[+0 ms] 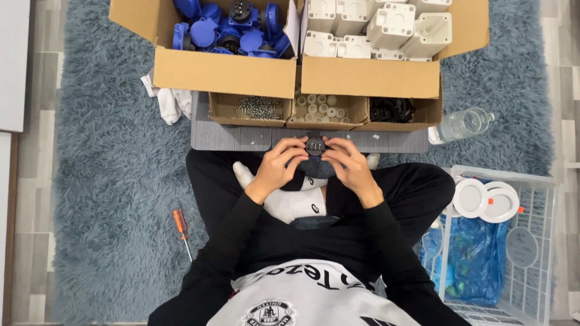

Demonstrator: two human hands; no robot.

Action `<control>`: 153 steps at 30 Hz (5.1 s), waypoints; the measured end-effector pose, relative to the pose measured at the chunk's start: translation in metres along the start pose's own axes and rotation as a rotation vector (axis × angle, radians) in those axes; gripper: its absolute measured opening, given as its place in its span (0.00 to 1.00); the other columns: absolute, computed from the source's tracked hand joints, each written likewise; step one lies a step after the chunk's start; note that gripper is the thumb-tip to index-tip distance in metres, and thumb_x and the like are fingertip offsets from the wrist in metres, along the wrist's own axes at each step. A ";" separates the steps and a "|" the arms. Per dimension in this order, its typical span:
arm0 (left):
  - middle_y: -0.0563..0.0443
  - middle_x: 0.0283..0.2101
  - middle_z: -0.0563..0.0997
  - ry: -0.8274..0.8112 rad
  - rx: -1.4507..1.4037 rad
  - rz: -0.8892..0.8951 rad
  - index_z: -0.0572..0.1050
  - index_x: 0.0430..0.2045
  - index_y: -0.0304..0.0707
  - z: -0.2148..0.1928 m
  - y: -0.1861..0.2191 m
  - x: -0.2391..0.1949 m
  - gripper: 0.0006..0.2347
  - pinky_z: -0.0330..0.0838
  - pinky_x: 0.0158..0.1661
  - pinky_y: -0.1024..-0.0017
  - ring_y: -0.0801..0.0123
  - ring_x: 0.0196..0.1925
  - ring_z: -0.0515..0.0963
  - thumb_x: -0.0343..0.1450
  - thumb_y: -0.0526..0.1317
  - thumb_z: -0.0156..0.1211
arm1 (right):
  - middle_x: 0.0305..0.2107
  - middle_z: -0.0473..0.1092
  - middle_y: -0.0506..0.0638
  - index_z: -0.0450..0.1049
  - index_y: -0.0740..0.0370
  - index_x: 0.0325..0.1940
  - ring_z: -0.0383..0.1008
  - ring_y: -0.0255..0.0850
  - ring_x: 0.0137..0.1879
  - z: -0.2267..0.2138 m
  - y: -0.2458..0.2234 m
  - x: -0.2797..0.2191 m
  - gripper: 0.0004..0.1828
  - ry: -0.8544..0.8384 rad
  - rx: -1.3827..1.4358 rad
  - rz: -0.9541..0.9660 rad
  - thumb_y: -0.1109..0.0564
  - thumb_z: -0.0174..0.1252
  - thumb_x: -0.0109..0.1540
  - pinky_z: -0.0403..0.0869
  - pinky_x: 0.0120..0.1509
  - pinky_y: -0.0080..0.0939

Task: The person sits on a rug and assembles a small electrical component. They insert a black circular part into a blue housing, attach a white rectangular body, and use an orange screwdriver to tighten screws on the blue cover. The person then attaches a white plastic piece to the assembly.

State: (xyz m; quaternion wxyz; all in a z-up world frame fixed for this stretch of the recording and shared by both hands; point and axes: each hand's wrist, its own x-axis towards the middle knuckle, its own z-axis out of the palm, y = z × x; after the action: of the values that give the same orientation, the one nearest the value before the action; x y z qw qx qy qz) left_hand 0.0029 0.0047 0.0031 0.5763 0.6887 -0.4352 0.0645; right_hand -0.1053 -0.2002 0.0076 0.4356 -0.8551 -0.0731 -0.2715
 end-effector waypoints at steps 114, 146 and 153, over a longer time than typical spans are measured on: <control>0.36 0.53 0.88 0.033 -0.206 -0.085 0.85 0.45 0.36 -0.049 0.099 -0.009 0.20 0.79 0.56 0.52 0.44 0.54 0.86 0.61 0.36 0.86 | 0.62 0.73 0.55 0.72 0.67 0.73 0.74 0.40 0.64 0.020 -0.043 -0.060 0.50 0.003 0.771 0.604 0.72 0.83 0.47 0.77 0.70 0.45; 0.43 0.67 0.77 -0.115 -0.754 -0.742 0.70 0.70 0.36 -0.027 0.060 -0.057 0.30 0.67 0.67 0.59 0.64 0.67 0.72 0.74 0.51 0.71 | 0.63 0.77 0.56 0.78 0.58 0.66 0.68 0.65 0.77 0.000 -0.084 0.003 0.34 -0.222 0.205 -0.042 0.52 0.78 0.56 0.62 0.80 0.67; 0.52 0.52 0.81 0.091 -0.698 -0.872 0.77 0.61 0.38 -0.025 0.041 -0.076 0.24 0.74 0.54 0.73 0.74 0.51 0.77 0.72 0.49 0.73 | 0.64 0.74 0.67 0.78 0.63 0.65 0.72 0.67 0.72 -0.065 -0.111 0.093 0.30 -0.370 0.077 0.023 0.50 0.76 0.62 0.67 0.77 0.69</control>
State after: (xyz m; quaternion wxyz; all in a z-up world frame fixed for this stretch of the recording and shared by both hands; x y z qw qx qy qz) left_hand -0.0614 0.0678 -0.0033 0.7615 0.5698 -0.0804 -0.2983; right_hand -0.0931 -0.1935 0.1654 0.4502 -0.8739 -0.1526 -0.1016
